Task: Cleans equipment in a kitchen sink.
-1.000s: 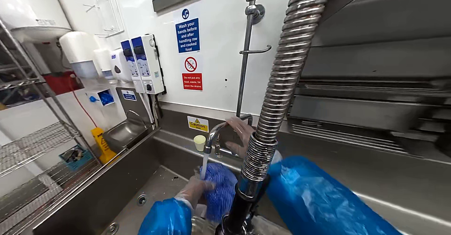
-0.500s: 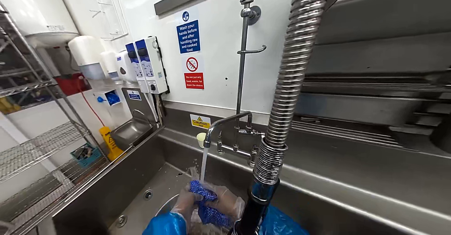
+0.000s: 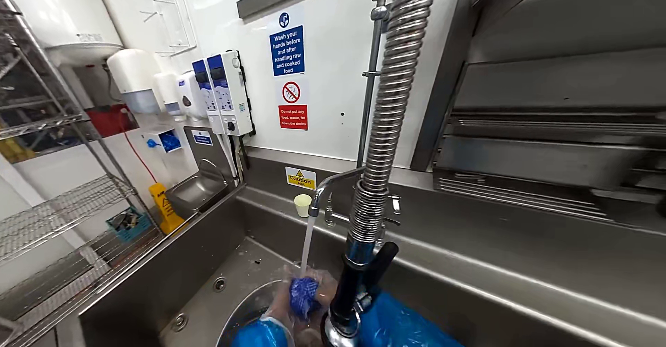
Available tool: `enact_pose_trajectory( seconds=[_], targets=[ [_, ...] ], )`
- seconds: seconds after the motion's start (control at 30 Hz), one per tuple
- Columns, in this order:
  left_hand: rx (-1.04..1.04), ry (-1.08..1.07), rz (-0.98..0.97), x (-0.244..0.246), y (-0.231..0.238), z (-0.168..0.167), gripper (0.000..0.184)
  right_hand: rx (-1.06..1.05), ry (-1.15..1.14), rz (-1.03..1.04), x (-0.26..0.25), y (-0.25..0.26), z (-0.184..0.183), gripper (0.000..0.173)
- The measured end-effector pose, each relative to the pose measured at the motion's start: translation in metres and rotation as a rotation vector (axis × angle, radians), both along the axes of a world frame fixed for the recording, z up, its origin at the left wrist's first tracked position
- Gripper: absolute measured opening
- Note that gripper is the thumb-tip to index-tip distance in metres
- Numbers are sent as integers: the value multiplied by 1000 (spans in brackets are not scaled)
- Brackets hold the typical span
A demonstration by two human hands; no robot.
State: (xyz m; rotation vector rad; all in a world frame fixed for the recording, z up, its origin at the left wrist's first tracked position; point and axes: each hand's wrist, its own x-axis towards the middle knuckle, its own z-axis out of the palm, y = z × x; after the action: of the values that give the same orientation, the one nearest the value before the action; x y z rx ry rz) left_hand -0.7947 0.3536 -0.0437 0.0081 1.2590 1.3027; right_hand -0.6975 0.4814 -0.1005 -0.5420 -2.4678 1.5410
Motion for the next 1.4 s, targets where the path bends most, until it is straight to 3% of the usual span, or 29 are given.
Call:
enact_pose_trajectory(
  seconds=[0.03,0.1,0.17,0.23,0.33,0.4,0.47,0.5,0.67,0.73,0.83,0.93,1.03,1.13,1.23,1.33,1.4],
  targets=[
    [13,-34,42,0,0,-1,67,36,45,13,3,-6,-2,33],
    [31,-37,33,-6,2,-8,55,-100,-171,-187,-2,-31,31,29],
    [45,-19,87,-11,6,-26,50,-185,-292,-221,-10,-10,1,36],
    [54,-35,108,-15,8,-41,56,-299,-252,-266,-15,26,-60,38],
    [46,-46,52,-19,5,-34,76,-453,-287,-414,-26,17,-48,29],
    [45,-28,-47,-16,2,-20,73,-308,-389,-238,-14,0,6,31],
    [-18,27,-71,-13,1,-11,53,22,-503,86,-9,-7,38,39],
    [-64,62,-48,-11,2,-8,44,145,-526,150,-8,-9,42,40],
    [-115,235,-26,-2,5,-14,35,113,-314,82,5,24,22,44],
    [-146,281,-1,-9,6,-15,36,105,-374,-70,25,50,40,43],
    [-220,340,55,-32,-4,-23,39,144,-201,-665,75,95,78,32],
    [-306,352,77,-52,-18,-22,46,192,-56,-1117,104,140,91,40],
    [-332,364,137,-58,-26,-16,42,-116,-67,-1203,94,193,69,53],
    [-282,365,192,-62,-33,-6,45,-474,120,-1234,82,206,61,38],
    [-244,334,205,-65,-34,4,34,-541,265,-1265,89,213,55,15],
    [-224,279,215,-70,-36,6,33,-617,359,-1229,91,200,76,9],
    [-225,301,203,-69,-34,-1,18,-651,412,-1221,91,193,95,11]
  ],
)
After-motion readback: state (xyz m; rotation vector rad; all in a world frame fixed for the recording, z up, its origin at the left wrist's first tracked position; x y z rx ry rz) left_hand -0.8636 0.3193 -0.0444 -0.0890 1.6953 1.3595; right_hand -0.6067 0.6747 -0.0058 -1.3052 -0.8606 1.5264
